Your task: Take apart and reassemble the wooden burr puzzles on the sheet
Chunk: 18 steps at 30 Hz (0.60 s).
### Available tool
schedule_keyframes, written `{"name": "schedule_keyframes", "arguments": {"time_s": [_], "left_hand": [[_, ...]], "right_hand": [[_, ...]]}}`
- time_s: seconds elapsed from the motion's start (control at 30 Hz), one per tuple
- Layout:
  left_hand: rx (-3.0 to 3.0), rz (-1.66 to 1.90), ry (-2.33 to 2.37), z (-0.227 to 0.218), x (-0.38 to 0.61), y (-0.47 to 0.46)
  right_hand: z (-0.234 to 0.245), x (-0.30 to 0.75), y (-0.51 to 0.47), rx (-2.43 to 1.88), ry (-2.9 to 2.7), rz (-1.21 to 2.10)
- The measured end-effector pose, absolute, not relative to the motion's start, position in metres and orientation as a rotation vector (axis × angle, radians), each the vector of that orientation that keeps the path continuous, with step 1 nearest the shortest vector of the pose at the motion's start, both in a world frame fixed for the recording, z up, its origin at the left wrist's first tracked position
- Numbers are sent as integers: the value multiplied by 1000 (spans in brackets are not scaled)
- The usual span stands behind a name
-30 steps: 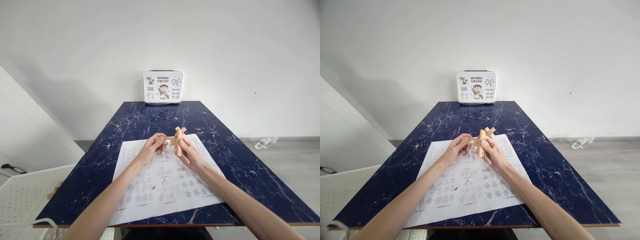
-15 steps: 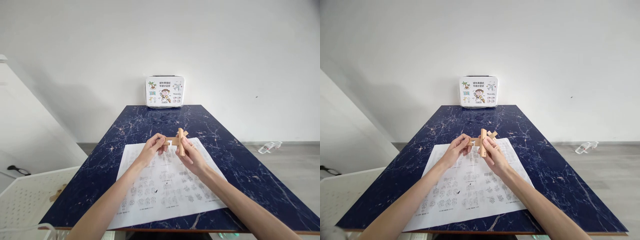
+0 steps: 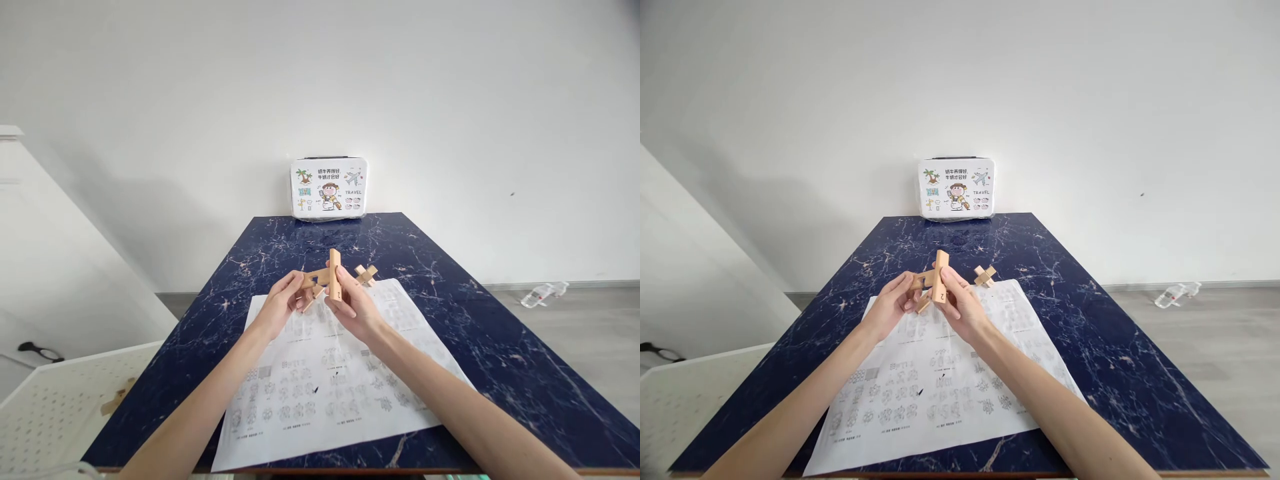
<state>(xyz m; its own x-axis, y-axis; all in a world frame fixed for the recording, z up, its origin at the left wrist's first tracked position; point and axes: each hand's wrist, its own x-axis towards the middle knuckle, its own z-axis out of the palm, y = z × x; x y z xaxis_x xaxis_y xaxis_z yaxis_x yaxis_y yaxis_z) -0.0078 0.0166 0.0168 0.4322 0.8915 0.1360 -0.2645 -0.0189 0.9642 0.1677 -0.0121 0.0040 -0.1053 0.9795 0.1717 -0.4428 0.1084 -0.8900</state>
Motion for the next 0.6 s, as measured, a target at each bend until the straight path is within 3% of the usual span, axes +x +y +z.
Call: {"name": "schedule_keyframes", "arguments": {"time_s": [0.13, 0.33, 0.6], "left_hand": [[1272, 1032, 684, 11, -24, 27], [1367, 1312, 988, -1, -51, 45], [1812, 1139, 1394, -14, -45, 41]], "right_hand": [[6, 176, -14, -630, -998, 1369], [-3, 193, -12, -798, -1198, 1354], [-30, 194, 0, -1184, -1431, 1011]]}}
